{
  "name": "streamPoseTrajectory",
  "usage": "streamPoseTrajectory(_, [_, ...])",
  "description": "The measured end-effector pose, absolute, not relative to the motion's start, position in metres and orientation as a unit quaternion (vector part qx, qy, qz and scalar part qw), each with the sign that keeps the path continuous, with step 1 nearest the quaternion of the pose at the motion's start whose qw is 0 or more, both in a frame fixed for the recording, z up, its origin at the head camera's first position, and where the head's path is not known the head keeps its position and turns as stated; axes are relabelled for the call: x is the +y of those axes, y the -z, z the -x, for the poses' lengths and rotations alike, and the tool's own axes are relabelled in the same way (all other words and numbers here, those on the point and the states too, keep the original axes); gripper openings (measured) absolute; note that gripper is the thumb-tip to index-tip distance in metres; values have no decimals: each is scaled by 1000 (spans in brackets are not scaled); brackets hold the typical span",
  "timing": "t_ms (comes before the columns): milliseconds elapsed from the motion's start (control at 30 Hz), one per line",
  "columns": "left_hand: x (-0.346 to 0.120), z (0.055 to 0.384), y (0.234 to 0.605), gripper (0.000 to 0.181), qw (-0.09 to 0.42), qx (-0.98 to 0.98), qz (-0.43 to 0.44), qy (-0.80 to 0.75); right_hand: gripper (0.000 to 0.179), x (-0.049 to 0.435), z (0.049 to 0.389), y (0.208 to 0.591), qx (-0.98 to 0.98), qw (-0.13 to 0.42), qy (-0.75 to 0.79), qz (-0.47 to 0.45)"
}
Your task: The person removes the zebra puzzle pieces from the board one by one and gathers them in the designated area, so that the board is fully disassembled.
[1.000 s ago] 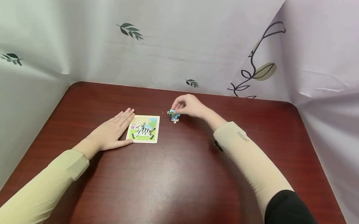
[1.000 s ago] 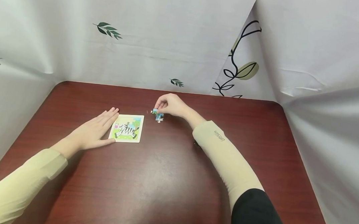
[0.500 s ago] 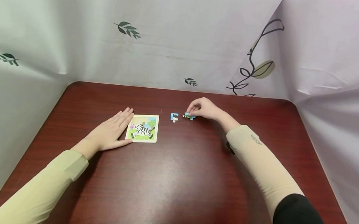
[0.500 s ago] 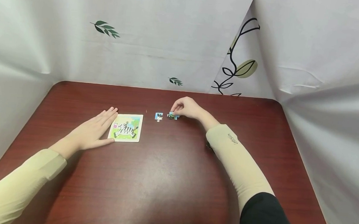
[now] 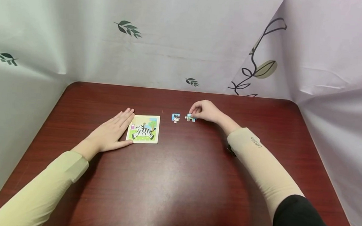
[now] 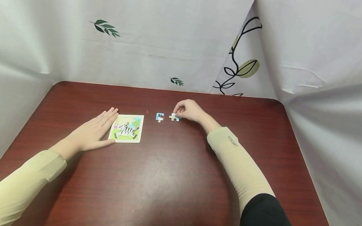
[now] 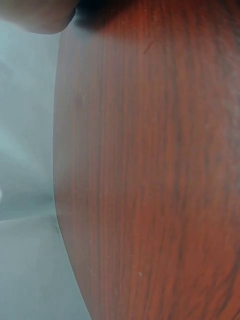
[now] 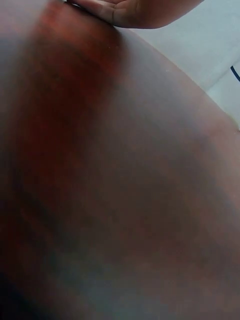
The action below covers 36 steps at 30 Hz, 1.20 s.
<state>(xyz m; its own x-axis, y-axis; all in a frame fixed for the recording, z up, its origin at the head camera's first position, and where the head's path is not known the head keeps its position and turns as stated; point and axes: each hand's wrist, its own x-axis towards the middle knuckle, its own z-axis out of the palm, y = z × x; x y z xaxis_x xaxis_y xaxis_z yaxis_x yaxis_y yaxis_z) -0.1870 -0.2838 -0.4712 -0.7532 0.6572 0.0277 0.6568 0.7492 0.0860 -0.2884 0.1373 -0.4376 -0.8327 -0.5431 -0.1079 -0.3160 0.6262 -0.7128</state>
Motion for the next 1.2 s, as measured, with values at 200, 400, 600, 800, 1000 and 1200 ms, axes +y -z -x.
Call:
streamPoseTrajectory(200, [-285, 188, 474, 104, 2, 937, -345, -43, 5, 137, 288, 440, 892, 144, 351, 244])
streamPoseTrajectory(400, [-284, 188, 473, 104, 3, 938, -343, -43, 6, 136, 288, 439, 895, 140, 347, 243])
streamPoseTrajectory(600, [-285, 187, 473, 102, -15, 933, -357, -46, 6, 136, 288, 441, 894, 135, 349, 247])
streamPoseTrajectory(800, [-284, 187, 473, 102, -14, 932, -358, -50, 5, 136, 286, 440, 897, 126, 342, 249])
streamPoseTrajectory(1000, [-284, 187, 472, 102, -8, 933, -355, -48, 6, 129, 283, 435, 898, 112, 335, 263])
streamPoseTrajectory(1200, [-284, 188, 472, 103, -4, 935, -353, -43, 6, 115, 280, 431, 886, 108, 361, 271])
